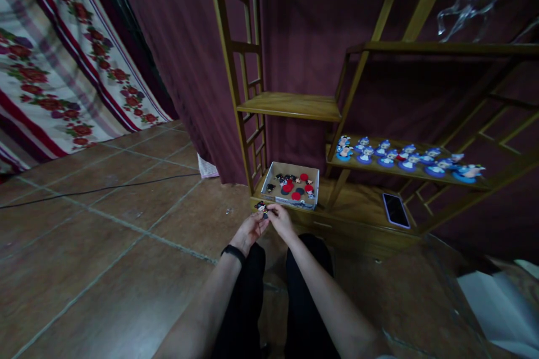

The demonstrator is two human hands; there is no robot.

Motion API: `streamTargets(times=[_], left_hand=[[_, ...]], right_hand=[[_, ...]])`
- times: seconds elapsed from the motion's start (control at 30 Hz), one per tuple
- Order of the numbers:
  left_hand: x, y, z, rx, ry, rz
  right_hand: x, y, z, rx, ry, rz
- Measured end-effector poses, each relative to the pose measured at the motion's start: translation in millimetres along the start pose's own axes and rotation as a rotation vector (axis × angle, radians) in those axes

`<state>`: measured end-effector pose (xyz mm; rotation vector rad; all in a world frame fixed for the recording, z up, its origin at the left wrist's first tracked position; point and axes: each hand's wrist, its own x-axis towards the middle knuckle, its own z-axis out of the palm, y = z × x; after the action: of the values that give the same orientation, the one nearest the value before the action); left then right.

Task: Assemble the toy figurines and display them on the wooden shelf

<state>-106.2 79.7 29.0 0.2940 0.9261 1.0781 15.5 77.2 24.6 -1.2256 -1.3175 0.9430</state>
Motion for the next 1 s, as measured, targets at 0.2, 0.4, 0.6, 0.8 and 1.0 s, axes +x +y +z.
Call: streamTargets(times=[0.2, 0.4, 0.6, 0.8, 1.0], left_hand=[[1.0, 1.0, 0.8, 0.005, -0.006, -0.020], [1.4, 0.1, 4.0, 0.070, 0.001, -0.001], [3.2, -2.8, 3.1, 0.090, 0.017, 0.025], [8.4, -5.2, 2.7, 0.070, -0.027, 0.055], [7.0, -5.2, 6.9, 0.078, -0.045, 0.062]], right_hand=[[-2.3, 1.0, 0.3, -0.050, 0.016, 0.024], [-11.6, -8.5, 3.3, -0.263, -0.033, -0.067], [-16.1, -19.6, 3.3, -0.371, -0.011, -0.057], [-20.8, -26.3, 7.0, -0.512, 0.046, -0.083], [-24.6, -30.3, 8.2, -0.538, 0.076, -0.161]])
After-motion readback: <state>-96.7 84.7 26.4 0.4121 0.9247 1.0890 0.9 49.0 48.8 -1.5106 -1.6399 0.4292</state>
